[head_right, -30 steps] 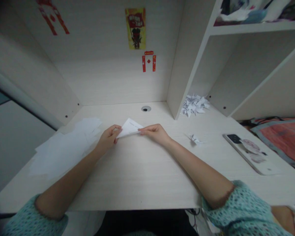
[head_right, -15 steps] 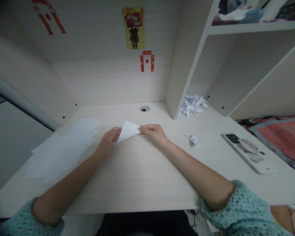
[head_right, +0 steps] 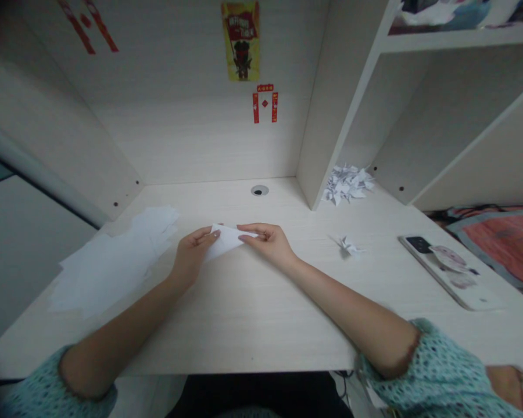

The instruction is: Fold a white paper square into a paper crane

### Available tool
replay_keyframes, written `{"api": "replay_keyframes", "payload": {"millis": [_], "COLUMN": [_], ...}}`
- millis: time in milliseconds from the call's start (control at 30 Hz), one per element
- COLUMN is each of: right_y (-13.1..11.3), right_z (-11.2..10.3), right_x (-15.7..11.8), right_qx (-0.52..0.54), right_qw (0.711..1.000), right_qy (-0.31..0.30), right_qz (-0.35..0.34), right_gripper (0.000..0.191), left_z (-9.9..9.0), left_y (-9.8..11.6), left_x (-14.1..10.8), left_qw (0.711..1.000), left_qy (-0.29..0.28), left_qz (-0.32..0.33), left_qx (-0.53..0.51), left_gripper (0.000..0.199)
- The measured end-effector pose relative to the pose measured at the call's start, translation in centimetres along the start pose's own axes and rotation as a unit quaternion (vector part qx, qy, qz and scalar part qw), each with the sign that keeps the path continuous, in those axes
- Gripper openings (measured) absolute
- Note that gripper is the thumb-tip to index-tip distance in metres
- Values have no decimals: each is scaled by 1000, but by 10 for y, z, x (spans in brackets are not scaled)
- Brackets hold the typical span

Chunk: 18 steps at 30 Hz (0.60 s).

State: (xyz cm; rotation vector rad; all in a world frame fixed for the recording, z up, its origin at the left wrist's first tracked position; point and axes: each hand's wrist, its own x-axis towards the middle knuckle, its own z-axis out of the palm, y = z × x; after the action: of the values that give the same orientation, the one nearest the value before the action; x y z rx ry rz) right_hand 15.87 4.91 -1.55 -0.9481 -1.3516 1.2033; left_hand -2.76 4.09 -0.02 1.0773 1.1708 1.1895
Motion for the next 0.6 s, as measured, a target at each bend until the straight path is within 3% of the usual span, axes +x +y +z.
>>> {"api": "replay_keyframes", "payload": {"millis": [600], "right_y": [8], "right_z": [0], "right_x": [-5], "right_qx": [-69], "right_qw": [997], "right_qy": [-11], "right_qz": [-29], "right_gripper": [28], "left_z": [3], "left_y": [-3], "left_x": [-2], "left_qw": [998], "left_qy": [55], "left_qz": [30], "left_qx": [28], "left_gripper": [37]}}
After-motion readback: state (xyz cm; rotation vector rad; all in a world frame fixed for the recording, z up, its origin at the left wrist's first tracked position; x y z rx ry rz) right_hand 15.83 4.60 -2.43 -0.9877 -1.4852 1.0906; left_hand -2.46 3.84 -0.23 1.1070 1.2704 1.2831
